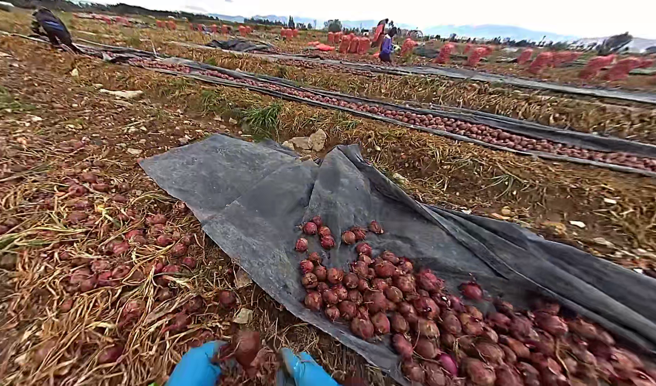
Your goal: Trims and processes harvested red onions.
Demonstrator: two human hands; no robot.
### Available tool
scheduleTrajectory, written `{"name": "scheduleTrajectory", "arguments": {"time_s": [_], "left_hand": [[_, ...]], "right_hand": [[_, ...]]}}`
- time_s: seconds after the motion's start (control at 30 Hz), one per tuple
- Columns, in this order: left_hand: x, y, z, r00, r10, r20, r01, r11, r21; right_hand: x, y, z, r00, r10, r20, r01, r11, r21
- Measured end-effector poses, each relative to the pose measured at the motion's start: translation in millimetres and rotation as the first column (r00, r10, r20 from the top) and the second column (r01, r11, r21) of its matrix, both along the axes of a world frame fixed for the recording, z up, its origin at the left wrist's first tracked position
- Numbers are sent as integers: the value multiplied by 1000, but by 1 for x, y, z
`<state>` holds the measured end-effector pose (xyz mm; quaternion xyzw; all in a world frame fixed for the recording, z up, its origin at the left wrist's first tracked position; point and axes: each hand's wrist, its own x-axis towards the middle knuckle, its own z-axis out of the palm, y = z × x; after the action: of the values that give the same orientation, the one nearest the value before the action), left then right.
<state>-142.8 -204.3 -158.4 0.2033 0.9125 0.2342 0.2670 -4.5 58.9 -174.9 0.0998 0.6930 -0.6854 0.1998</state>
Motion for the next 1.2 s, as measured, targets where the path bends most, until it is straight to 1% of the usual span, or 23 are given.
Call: {"name": "scheduleTrajectory", "arguments": {"time_s": [0.07, 0.13, 0.17, 0.23, 0.3, 0.37, 0.4, 0.47, 0.53, 0.57, 0.6, 0.67, 0.7, 0.73, 0.77, 0.8, 0.87, 0.93, 1.0, 1.03, 1.1, 1.13, 1.2], "left_hand": [[10, 5, 3, 978, 196, 71, -205, 965, 162], [34, 15, 19, 951, 241, 193, -286, 922, 260], [43, 20, 27, 963, 192, 190, -231, 950, 212], [54, 36, 44, 991, -19, 130, 24, 999, -38], [64, 52, 53, 977, -176, 118, 197, 961, -195], [65, 52, 53, 980, -184, 72, 196, 953, -230], [56, 47, 50, 993, -118, 30, 122, 964, -236], [31, 26, 35, 993, 109, -35, -114, 971, -210], [13, -8, 13, 959, 282, -2, -281, 955, -94], [6, -24, 2, 953, 299, 38, -297, 953, -59], [1, -38, -7, 958, 277, 80, -270, 959, -83], [-3, -59, -26, 976, 178, 127, -127, 934, -334], [-4, -66, -36, 981, 154, 119, -76, 864, -497], [-3, -69, -43, 983, 165, 85, -83, 799, -595], [-5, -68, -48, 983, 182, 38, -119, 770, -627], [-8, -59, -55, 984, 179, -22, -155, 777, -610], [-2, -23, -74, 983, 158, -93, -183, 873, -451], [11, 22, -99, 990, 126, -63, -139, 949, -282], [21, 68, -123, 985, 170, 13, -163, 962, -221], [21, 91, -134, 977, 210, 42, -196, 956, -218], [12, 132, -153, 951, 283, 126, -242, 932, -270], [7, 149, -163, 937, 306, 167, -250, 924, -288], [-1, 169, -194, 929, 309, 202, -239, 921, -308]], "right_hand": [[5, 3, -2, 999, -48, 17, 48, 998, 33], [11, 0, -14, 994, 53, 95, -64, 991, 119], [15, -2, -18, 981, 150, 126, -169, 974, 154], [20, -7, -17, 951, 280, 127, -298, 943, 149], [19, -11, -14, 950, 295, 100, -306, 944, 121], [17, -11, -9, 965, 246, 93, -257, 957, 137], [13, -8, -7, 978, 195, 77, -204, 970, 134], [6, 7, -4, 1000, 5, 2, -5, 1000, -6], [-1, 30, -7, 982, -183, -38, 176, 975, -135], [-5, 43, -11, 973, -224, -58, 215, 968, -128], [-5, 53, -17, 970, -234, -63, 228, 970, -86], [2, 63, -35, 976, -218, 14, 219, 975, -36], [7, 64, -45, 974, -213, 81, 216, 976, -31], [11, 62, -56, 967, -207, 151, 215, 976, -35], [12, 59, -66, 956, -209, 205, 225, 973, -55], [11, 56, -76, 947, -213, 238, 239, 967, -86], [12, 47, -87, 927, -242, 287, 298, 939, -171], [5, 37, -84, 916, -285, 282, 361, 893, -270], [-8, 32, -72, 913, -326, 247, 394, 863, -316], [-14, 31, -68, 913, -344, 220, 399, 867, -299], [-19, 29, -71, 898, -394, 195, 427, 888, -171], [-17, 27, -79, 878, -420, 230, 450, 887, -100], [1, 20, -110, 755, -475, 451, 546, 837, -32]]}}
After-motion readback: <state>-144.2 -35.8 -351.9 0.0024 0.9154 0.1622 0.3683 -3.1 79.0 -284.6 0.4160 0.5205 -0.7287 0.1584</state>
